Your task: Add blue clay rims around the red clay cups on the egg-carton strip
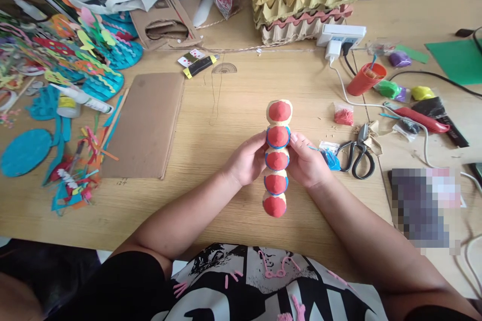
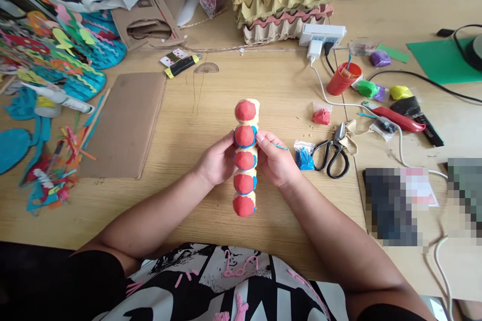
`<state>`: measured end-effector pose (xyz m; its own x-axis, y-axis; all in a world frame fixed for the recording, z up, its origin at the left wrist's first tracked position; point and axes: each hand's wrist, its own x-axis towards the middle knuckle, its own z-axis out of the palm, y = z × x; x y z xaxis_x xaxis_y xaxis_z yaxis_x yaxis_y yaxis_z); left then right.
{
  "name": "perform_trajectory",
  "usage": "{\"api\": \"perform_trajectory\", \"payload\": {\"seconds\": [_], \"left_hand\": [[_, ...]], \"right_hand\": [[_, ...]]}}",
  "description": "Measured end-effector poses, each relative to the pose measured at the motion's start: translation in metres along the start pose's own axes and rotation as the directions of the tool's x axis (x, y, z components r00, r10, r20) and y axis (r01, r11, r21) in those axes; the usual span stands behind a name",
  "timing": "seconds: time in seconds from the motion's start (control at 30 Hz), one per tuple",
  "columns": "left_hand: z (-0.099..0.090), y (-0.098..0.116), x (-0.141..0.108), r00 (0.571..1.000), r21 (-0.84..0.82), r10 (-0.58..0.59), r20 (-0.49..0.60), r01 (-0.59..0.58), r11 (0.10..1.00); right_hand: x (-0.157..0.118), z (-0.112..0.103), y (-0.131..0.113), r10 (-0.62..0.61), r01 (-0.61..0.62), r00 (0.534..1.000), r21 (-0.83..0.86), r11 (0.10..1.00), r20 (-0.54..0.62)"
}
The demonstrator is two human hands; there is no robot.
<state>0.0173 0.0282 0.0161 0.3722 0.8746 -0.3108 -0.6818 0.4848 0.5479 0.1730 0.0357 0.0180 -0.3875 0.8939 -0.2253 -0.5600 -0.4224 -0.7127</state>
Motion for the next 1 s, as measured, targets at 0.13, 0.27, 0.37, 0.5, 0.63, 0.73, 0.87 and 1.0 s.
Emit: {"api": "perform_trajectory", "payload": {"seconds": [0.13,0.27,0.37,0.5,0.63,0.73,0.87,1.0], "left_hand": [[-0.0011,-0.0005,-0.0001,0.998,0.029,-0.011,0.054,0.009,1.0],[-0.001,-0.0027,-0.0012,0.999,0.027,0.028,0.046,-0.029,0.999],[0.0004,-0.0056,-0.0019,0.998,0.033,0.059,0.018,-0.059,0.998],[0.0035,-0.0068,-0.0019,0.998,0.036,0.024,-0.049,-0.023,0.999],[0.0072,-0.0033,-0.0022,0.997,0.047,-0.005,-0.078,0.008,0.999],[0.0084,-0.0015,-0.003,0.995,0.067,-0.026,-0.097,0.032,0.997],[0.0072,-0.0016,-0.004,0.991,0.018,-0.052,-0.125,0.055,0.998],[0.0033,-0.0015,-0.003,0.991,0.027,-0.079,-0.105,0.082,0.996]], "right_hand": [[-0.0016,0.0047,-0.0013,-0.02,0.02,0.999,0.013,1.0,-0.036],[-0.0028,0.0069,-0.001,-0.018,0.019,0.999,0.027,0.999,-0.048],[-0.0033,0.0071,-0.0009,-0.057,0.058,0.996,0.018,0.998,-0.075],[-0.0031,0.0059,-0.0012,-0.062,0.061,0.996,-0.017,0.998,-0.064],[-0.0025,0.0056,-0.0008,-0.022,0.022,1.0,-0.005,1.0,0.021],[-0.0027,0.0063,0.0002,-0.015,0.015,1.0,0.018,1.0,0.023],[-0.0028,0.0049,0.0022,-0.03,0.031,0.999,0.034,0.999,-0.038],[-0.0009,0.0,0.003,-0.012,0.012,1.0,0.007,1.0,0.019]]}}
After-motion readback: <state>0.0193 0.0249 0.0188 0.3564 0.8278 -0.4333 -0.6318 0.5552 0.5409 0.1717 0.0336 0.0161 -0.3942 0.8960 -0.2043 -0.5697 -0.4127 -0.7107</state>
